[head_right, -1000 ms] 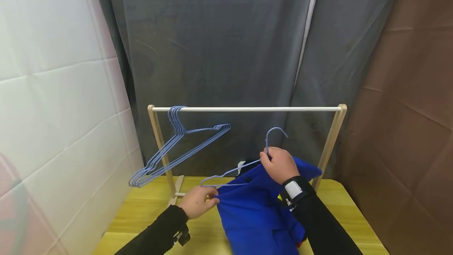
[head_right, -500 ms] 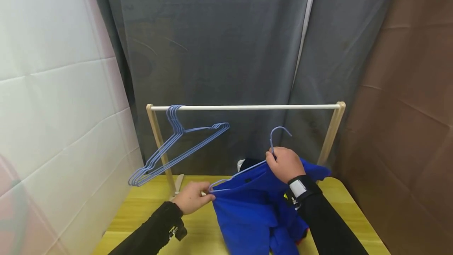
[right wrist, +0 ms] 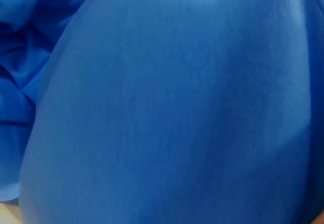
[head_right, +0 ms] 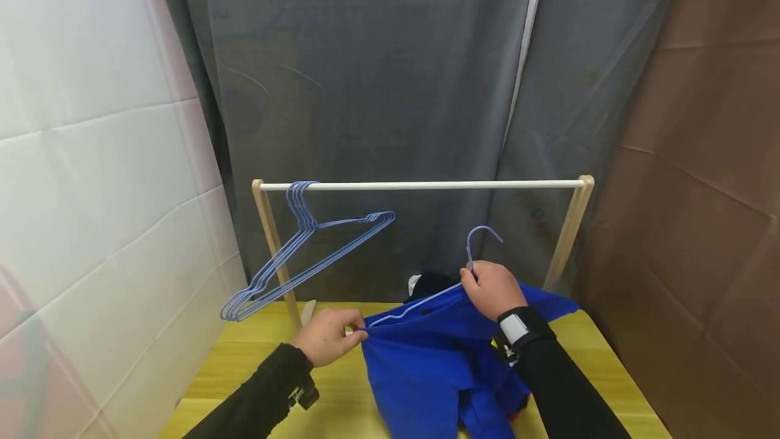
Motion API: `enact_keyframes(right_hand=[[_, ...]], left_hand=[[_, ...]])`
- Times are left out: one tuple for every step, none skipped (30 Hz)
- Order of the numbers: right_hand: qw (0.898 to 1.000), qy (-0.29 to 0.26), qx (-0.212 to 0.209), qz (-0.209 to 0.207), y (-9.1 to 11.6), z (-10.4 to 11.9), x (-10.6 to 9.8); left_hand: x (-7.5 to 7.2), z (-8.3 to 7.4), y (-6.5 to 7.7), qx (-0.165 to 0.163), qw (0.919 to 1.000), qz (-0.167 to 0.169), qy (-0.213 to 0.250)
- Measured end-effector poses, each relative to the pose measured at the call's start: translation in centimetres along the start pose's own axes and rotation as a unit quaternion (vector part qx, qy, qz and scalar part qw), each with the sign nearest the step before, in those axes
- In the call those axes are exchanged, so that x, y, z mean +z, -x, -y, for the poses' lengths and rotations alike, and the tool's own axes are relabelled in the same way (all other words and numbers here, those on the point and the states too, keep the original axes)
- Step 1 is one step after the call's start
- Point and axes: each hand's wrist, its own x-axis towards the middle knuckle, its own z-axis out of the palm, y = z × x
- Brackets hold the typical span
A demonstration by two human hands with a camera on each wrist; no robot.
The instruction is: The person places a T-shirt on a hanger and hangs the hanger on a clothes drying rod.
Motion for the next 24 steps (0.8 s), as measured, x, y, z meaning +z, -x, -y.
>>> enact_keyframes(right_hand=[[1.0, 0.001, -0.003, 0.004, 0.0, 0.2, 0.1], [1.0, 0.002, -0.006, 0.007, 0.0, 0.4, 0.2], [1.0, 0.004, -0.013, 0.009, 0.0, 0.7, 0.4], [1.0, 0.005, -0.021, 0.01, -0.1, 1.0, 0.5], [1.0, 0.007, -0.028, 0.01, -0.1, 1.3, 0.5], [0.999, 0.01, -0.036, 0.009, -0.1, 1.7, 0.6], [0.999, 0.013, -0.042, 0.007, -0.2, 2.0, 0.7], [0.999, 0.015, -0.048, 0.004, -0.2, 2.4, 0.7], [0.998, 0.017, -0.054, 0.002, -0.2, 2.7, 0.8], [0.998, 0.02, -0.057, 0.001, -0.2, 3.1, 0.8], [0.998, 0.024, -0.062, 0.0, -0.2, 3.4, 0.9], [0.997, 0.028, -0.068, -0.001, -0.2, 3.7, 1.0], [0.997, 0.032, -0.073, -0.001, -0.2, 4.0, 1.0], [0.996, 0.035, -0.081, -0.002, -0.2, 4.3, 1.1], [0.995, 0.04, -0.089, -0.003, -0.3, 4.5, 1.3], [0.994, 0.044, -0.097, -0.004, -0.3, 4.7, 1.4], [0.994, 0.046, -0.104, -0.004, -0.4, 4.9, 1.5], [0.993, 0.048, -0.109, -0.003, -0.4, 5.1, 1.6], [0.992, 0.048, -0.113, 0.0, -0.4, 5.2, 1.7], [0.992, 0.047, -0.115, 0.002, -0.4, 5.3, 1.8], [0.992, 0.045, -0.115, 0.005, -0.3, 5.4, 1.9], [0.993, 0.043, -0.113, 0.008, -0.2, 5.3, 1.9], [0.993, 0.039, -0.11, 0.01, -0.2, 5.3, 1.9], [0.994, 0.035, -0.107, 0.011, -0.1, 5.2, 1.8]], left_hand=[[0.1, -0.2, -0.1, 0.003, 1.0, -0.006, -0.006], [0.2, -0.5, -0.2, 0.004, 0.9998, -0.013, -0.011], [0.4, -0.7, -0.3, 0.006, 0.9997, -0.02, -0.014], [0.5, -1.0, -0.5, 0.007, 0.9995, -0.027, -0.016], [0.6, -1.3, -0.6, 0.009, 0.9993, -0.034, -0.015], [0.7, -1.6, -0.8, 0.01, 0.999, -0.041, -0.016], [0.8, -1.9, -1.0, 0.011, 0.9987, -0.048, -0.016], [1.0, -2.2, -1.3, 0.014, 0.9982, -0.055, -0.019], [1.0, -2.5, -1.5, 0.015, 0.9979, -0.06, -0.02], [1.1, -2.8, -1.7, 0.015, 0.9976, -0.065, -0.02], [1.1, -3.1, -2.0, 0.015, 0.9974, -0.069, -0.019], [1.2, -3.4, -2.2, 0.014, 0.9971, -0.072, -0.02], [1.2, -3.7, -2.5, 0.015, 0.9968, -0.075, -0.02], [1.2, -4.0, -2.7, 0.014, 0.9967, -0.078, -0.019], [1.2, -4.4, -3.0, 0.012, 0.9966, -0.08, -0.017], [1.2, -4.7, -3.2, 0.013, 0.9963, -0.084, -0.017], [1.2, -5.0, -3.4, 0.015, 0.996, -0.087, -0.017], [1.3, -5.2, -3.5, 0.018, 0.9957, -0.09, -0.017], [1.3, -5.5, -3.7, 0.022, 0.9954, -0.092, -0.016], [1.3, -5.7, -3.7, 0.024, 0.9955, -0.092, -0.011], [1.4, -5.9, -3.7, 0.028, 0.9955, -0.09, -0.004], [1.4, -6.0, -3.7, 0.031, 0.9957, -0.087, 0.005], [1.5, -6.1, -3.7, 0.034, 0.9959, -0.083, 0.016], [1.5, -6.0, -3.6, 0.036, 0.9958, -0.079, 0.032]])
